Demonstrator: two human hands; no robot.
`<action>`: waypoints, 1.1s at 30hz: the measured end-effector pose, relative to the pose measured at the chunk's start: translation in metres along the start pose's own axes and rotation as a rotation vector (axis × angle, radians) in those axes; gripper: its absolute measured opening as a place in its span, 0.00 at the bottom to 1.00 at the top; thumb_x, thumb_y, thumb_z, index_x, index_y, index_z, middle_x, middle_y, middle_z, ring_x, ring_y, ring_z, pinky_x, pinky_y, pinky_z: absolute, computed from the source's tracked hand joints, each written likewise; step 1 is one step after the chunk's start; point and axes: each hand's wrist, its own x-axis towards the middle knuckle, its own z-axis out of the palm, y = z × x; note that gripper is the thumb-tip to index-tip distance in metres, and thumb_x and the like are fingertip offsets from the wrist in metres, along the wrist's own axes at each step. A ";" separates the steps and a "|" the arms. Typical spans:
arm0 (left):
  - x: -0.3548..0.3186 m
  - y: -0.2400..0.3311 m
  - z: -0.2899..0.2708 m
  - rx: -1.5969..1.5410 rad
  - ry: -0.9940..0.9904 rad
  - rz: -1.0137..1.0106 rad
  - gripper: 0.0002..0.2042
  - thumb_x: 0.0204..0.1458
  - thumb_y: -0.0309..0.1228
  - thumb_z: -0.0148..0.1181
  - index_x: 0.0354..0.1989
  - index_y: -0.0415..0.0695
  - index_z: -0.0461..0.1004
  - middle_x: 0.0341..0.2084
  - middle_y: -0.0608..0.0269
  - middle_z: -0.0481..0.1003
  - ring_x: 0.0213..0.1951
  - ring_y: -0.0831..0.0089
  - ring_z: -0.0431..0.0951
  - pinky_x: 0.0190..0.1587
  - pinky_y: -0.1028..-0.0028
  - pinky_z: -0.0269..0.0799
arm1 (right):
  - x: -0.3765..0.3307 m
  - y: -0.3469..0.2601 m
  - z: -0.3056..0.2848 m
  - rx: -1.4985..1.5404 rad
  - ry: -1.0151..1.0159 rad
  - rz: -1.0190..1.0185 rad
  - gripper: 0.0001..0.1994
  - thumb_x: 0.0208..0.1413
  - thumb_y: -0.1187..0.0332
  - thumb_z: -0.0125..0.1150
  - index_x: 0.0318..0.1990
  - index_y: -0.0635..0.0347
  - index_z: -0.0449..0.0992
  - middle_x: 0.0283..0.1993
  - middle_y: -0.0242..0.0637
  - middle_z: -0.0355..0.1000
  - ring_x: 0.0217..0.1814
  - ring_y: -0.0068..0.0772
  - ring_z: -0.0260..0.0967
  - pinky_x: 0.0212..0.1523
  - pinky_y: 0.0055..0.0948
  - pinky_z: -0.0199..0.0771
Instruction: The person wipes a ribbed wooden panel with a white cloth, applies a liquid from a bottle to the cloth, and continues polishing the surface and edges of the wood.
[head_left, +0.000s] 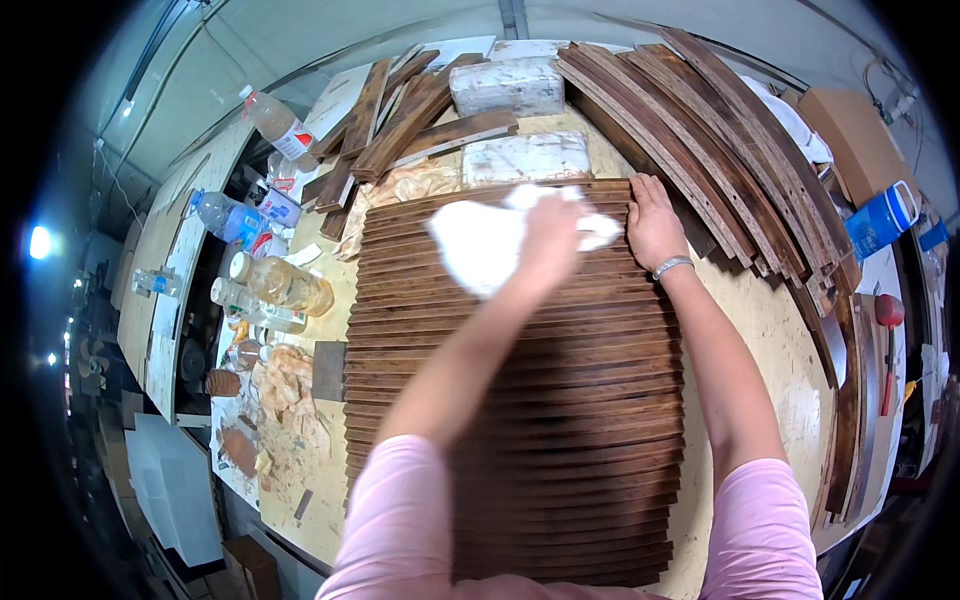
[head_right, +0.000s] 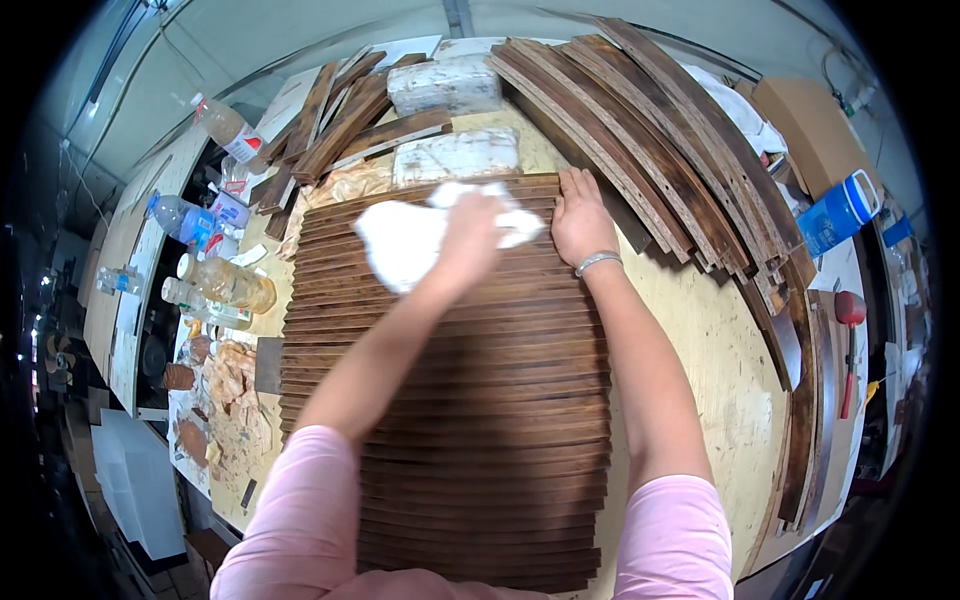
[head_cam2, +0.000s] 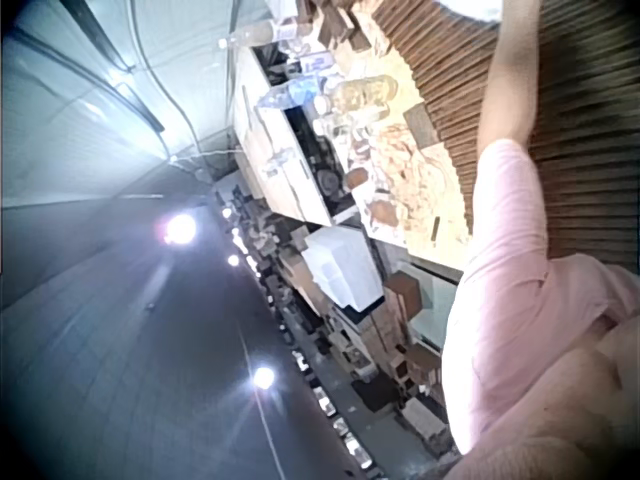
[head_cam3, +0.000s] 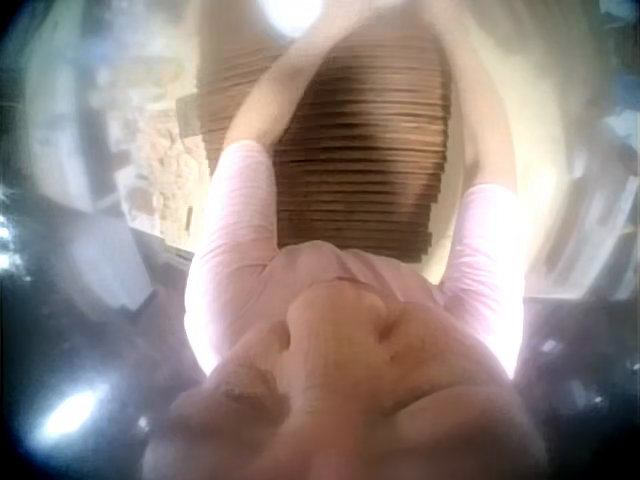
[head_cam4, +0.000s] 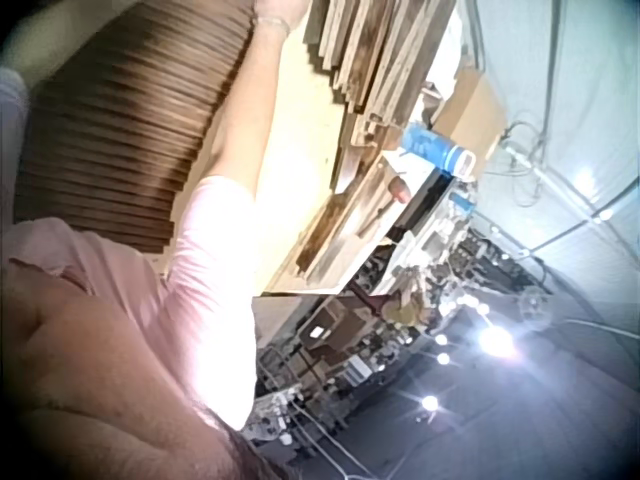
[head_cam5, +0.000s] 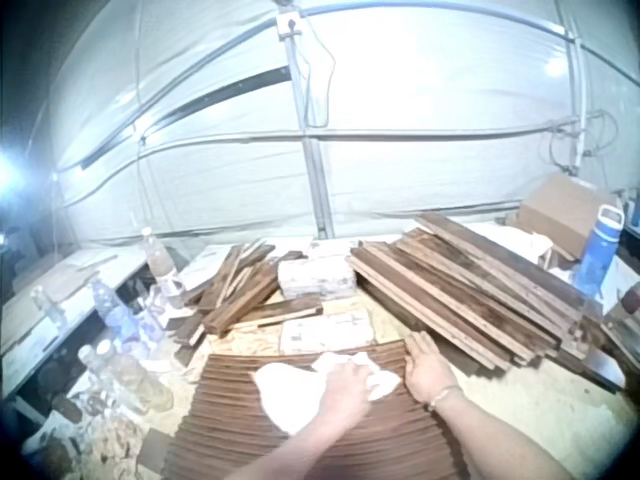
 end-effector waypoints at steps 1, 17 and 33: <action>0.017 0.024 0.015 -0.051 0.015 0.039 0.10 0.48 0.29 0.64 0.38 0.40 0.74 0.37 0.48 0.72 0.44 0.50 0.70 0.47 0.56 0.66 | -0.001 0.003 0.001 0.024 -0.006 -0.007 0.21 0.65 0.68 0.44 0.64 0.63 0.65 0.71 0.45 0.59 0.75 0.46 0.51 0.72 0.36 0.56; -0.125 -0.127 -0.189 -0.222 0.335 -0.778 0.10 0.56 0.28 0.60 0.44 0.38 0.74 0.34 0.49 0.78 0.39 0.57 0.79 0.44 0.60 0.73 | 0.001 0.003 0.003 -0.017 -0.053 -0.008 0.22 0.67 0.67 0.42 0.67 0.61 0.61 0.72 0.45 0.56 0.75 0.46 0.49 0.73 0.36 0.55; -0.312 0.002 -0.231 -0.270 0.376 -0.652 0.04 0.54 0.20 0.60 0.37 0.38 0.79 0.34 0.55 0.79 0.35 0.66 0.80 0.39 0.73 0.74 | -0.101 -0.198 -0.036 -0.098 -0.515 -0.589 0.25 0.50 0.60 0.68 0.54 0.61 0.76 0.70 0.48 0.60 0.71 0.52 0.58 0.67 0.47 0.61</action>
